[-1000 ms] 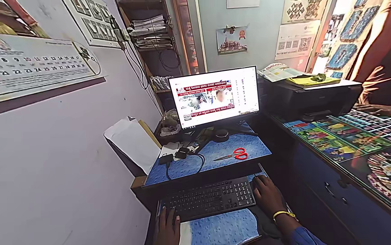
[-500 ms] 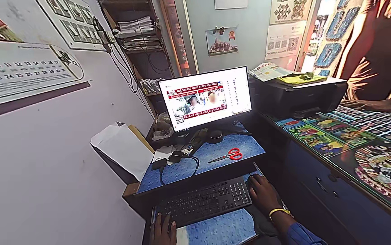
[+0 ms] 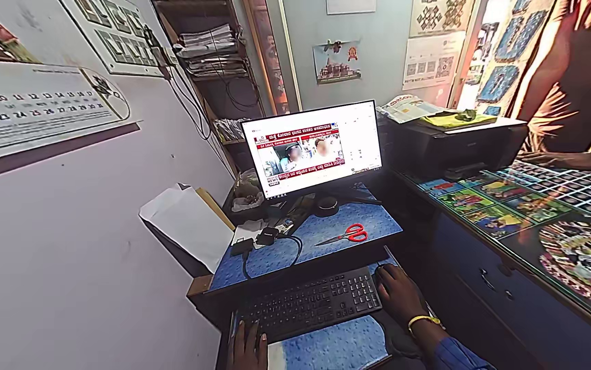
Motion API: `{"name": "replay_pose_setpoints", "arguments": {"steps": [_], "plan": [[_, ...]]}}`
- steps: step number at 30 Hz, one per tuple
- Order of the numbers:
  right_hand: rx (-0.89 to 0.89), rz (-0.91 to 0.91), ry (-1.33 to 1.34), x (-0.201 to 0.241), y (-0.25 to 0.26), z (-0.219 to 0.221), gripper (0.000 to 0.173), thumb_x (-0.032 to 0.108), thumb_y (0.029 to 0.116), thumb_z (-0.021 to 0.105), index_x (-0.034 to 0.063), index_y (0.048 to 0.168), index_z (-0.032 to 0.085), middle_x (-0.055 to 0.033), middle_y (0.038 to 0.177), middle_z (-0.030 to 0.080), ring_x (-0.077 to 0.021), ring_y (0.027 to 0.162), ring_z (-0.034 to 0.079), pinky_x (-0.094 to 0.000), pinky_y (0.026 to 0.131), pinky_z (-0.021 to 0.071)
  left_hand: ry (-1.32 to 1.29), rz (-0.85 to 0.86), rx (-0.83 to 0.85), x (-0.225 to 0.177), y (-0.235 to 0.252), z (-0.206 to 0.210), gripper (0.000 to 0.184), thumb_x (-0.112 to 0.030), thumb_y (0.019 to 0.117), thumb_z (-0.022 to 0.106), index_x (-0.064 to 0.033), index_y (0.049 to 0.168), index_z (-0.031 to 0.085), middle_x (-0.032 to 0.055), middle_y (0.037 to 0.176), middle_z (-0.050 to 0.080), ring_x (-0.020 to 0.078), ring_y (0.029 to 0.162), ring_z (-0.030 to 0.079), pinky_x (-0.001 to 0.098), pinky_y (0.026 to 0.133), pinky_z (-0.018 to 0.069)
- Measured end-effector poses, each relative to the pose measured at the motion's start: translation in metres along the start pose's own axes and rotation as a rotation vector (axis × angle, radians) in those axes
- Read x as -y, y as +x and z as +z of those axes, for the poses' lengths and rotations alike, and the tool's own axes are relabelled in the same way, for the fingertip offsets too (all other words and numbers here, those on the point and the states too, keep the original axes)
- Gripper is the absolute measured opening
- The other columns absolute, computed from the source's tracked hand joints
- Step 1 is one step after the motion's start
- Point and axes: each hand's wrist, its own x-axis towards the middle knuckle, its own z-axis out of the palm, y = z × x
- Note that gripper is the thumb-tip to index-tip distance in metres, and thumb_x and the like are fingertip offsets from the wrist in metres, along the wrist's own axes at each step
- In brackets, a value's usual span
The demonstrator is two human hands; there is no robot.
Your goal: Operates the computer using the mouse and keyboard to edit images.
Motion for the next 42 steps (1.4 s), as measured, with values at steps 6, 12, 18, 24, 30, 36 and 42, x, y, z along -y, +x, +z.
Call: {"name": "replay_pose_setpoints", "arguments": {"steps": [6,12,18,24,30,36,42], "plan": [[0.026,-0.014,0.02,-0.0042,-0.0002,0.0034,0.044,0.035,0.0925,0.052,0.0192,0.13,0.07,-0.0076,0.137,0.063,-0.0248,0.13,0.058,-0.0431,0.107,0.0494,0.0,0.005,-0.014,0.0016,0.0003,0.004,0.052,-0.042,0.1049,0.04,-0.0116,0.142,0.06,0.0248,0.159,0.039,0.048,0.147,0.035,0.0593,0.119,0.0302],[0.034,-0.031,0.02,-0.006,0.0001,0.0057,0.045,0.036,0.0907,0.053,0.0204,0.129,0.07,-0.0061,0.136,0.063,-0.0236,0.129,0.058,-0.0422,0.107,0.049,0.004,0.01,-0.013,0.0017,-0.0006,0.0031,0.052,-0.042,0.105,0.04,-0.011,0.142,0.06,0.0256,0.159,0.038,0.0482,0.147,0.035,0.0588,0.119,0.0304],[0.017,-0.034,0.021,-0.0057,0.0001,0.0063,0.044,0.036,0.0901,0.054,0.0199,0.128,0.071,-0.0063,0.135,0.064,-0.0239,0.128,0.058,-0.042,0.106,0.0497,0.002,0.012,-0.015,0.0008,0.0002,0.0021,0.052,-0.042,0.1048,0.04,-0.0107,0.141,0.06,0.026,0.158,0.039,0.0486,0.147,0.035,0.0592,0.119,0.0302],[0.03,-0.022,0.024,-0.0049,-0.0007,0.0049,0.045,0.036,0.0902,0.054,0.0203,0.129,0.07,-0.0065,0.137,0.063,-0.0242,0.129,0.058,-0.0426,0.106,0.0499,0.002,0.006,-0.015,0.0045,-0.0009,0.0067,0.052,-0.042,0.1053,0.04,-0.0113,0.142,0.06,0.0247,0.159,0.038,0.0477,0.147,0.035,0.0588,0.12,0.0296],[0.02,-0.032,0.013,-0.006,0.0006,0.0064,0.044,0.037,0.0903,0.053,0.0207,0.128,0.07,-0.006,0.134,0.064,-0.0236,0.127,0.059,-0.0419,0.104,0.0507,-0.006,0.011,-0.028,0.0035,-0.0001,0.0067,0.052,-0.042,0.105,0.04,-0.0107,0.141,0.061,0.0258,0.159,0.039,0.0488,0.147,0.035,0.0593,0.12,0.0295],[-0.012,-0.04,0.01,-0.0035,-0.0001,0.0041,0.042,0.036,0.0904,0.053,0.0203,0.125,0.071,-0.0061,0.131,0.065,-0.023,0.125,0.06,-0.0407,0.102,0.052,0.013,0.025,-0.032,0.006,-0.0004,0.0075,0.053,-0.043,0.1044,0.04,-0.0109,0.141,0.061,0.0253,0.158,0.039,0.0463,0.147,0.037,0.0569,0.119,0.0318],[-0.014,-0.045,0.002,-0.0039,-0.0001,0.004,0.041,0.036,0.0906,0.053,0.0208,0.124,0.071,-0.0054,0.132,0.065,-0.0227,0.125,0.06,-0.0407,0.102,0.052,0.016,0.028,-0.034,0.0057,0.0001,0.0072,0.053,-0.043,0.1046,0.04,-0.0101,0.14,0.061,0.0262,0.157,0.04,0.0478,0.146,0.038,0.0574,0.119,0.0319]]}}
